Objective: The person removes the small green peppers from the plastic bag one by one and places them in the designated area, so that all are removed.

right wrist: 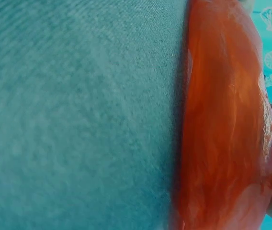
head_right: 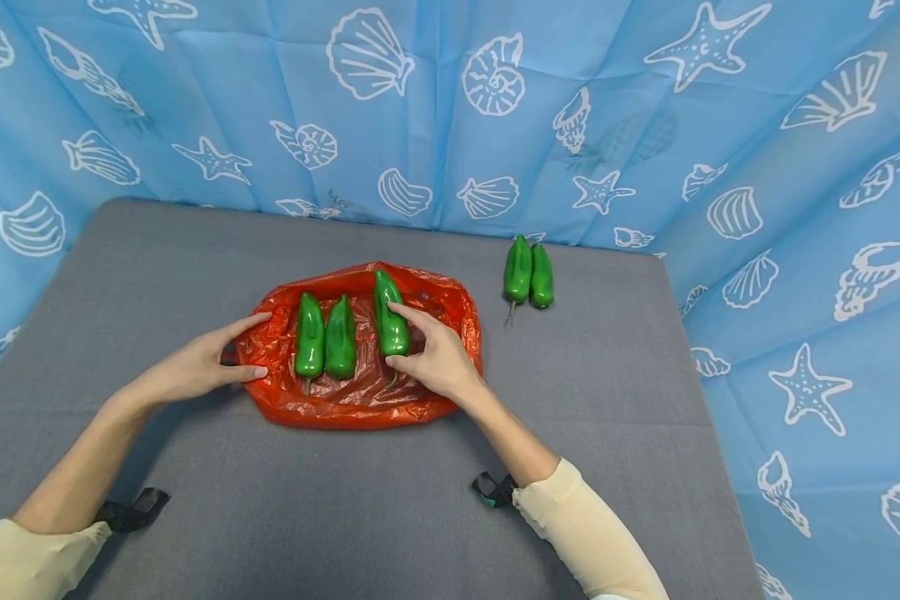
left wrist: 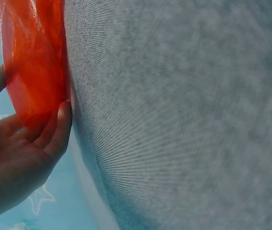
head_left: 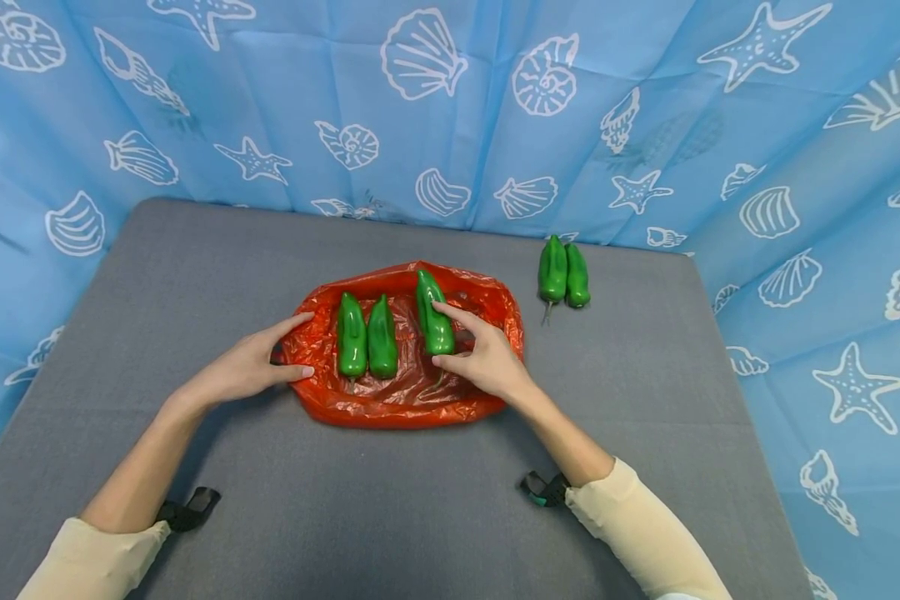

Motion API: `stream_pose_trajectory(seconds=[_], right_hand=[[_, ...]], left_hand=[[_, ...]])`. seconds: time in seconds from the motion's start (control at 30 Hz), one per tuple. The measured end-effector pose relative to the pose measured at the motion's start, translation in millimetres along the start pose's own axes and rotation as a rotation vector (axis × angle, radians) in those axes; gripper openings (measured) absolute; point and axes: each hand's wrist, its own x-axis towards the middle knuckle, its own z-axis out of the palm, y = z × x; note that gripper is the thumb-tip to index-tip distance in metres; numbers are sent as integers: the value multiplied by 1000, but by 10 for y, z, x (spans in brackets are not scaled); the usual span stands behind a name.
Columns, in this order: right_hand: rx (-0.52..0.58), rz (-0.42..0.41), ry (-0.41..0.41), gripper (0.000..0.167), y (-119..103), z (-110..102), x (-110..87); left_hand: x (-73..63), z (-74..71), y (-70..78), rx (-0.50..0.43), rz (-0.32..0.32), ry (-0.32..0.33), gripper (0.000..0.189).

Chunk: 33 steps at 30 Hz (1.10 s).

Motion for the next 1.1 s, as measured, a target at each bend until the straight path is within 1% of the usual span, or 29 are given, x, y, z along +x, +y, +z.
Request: stream_pose_trajectory(seconds=[0.13,0.23,0.37,0.47,0.67,0.93,1.1], right_hand=[[32,5,12,75,2,-36,-15],[110,21,0,76,0,-57,-23],[168,37,-10,78,-2,-89,-46],[170,34,-6,77,-11,-122,-71],[180,23,6,69,-11,-200,-125],[156,47,48,72,-21,-321,-168],[179,42,64,69,-36,-425,-186]], left_hand=[[-9,-5,13,-5,-5,1,86],[-11,-6,16,-11,-8,2,87],[-11,-4,6,-11,-5,3,87],[-12,-1,-2,-7,-3,2,87],[-10,2,-3,-8,3,6,87],[-20,4,25,-13,16,6,87],[-17,2,30,-13,16,5,87]])
